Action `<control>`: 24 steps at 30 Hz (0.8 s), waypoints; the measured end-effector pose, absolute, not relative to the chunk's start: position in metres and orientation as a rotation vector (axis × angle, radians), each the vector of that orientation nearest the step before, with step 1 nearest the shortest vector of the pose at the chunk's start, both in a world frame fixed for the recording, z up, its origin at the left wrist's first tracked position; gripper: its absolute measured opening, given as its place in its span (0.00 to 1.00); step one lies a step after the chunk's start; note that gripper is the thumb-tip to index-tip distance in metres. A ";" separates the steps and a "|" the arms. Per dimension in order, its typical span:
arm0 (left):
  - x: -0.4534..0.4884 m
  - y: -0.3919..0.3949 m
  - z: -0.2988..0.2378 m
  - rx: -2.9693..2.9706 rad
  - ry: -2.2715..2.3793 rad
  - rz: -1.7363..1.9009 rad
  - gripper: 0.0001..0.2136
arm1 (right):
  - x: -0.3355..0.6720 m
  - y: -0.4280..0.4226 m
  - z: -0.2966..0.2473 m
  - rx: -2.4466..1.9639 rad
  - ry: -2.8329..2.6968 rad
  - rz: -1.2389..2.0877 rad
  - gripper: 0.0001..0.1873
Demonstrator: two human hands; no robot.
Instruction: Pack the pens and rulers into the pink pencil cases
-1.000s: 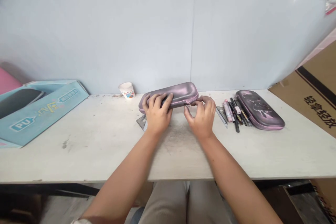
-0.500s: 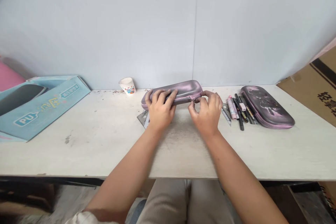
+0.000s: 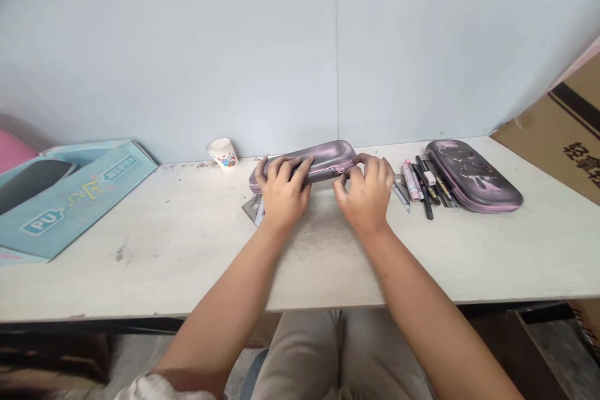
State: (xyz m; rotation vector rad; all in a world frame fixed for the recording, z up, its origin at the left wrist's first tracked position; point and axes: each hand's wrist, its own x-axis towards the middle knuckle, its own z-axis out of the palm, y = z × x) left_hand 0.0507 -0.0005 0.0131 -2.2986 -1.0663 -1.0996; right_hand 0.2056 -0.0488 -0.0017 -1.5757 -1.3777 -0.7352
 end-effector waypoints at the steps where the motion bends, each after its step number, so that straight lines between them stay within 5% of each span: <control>1: 0.050 -0.001 0.013 -2.306 -1.068 -1.094 0.19 | 0.205 -0.049 -0.002 -1.575 -1.381 -0.747 0.05; 16: 0.041 0.003 0.018 -2.390 -1.223 -1.171 0.23 | 0.222 -0.053 0.009 -1.521 -1.291 -0.650 0.05; 24: 0.039 -0.001 0.025 -2.640 -1.135 -1.403 0.19 | 0.252 -0.041 -0.001 -1.329 -1.079 -0.015 0.07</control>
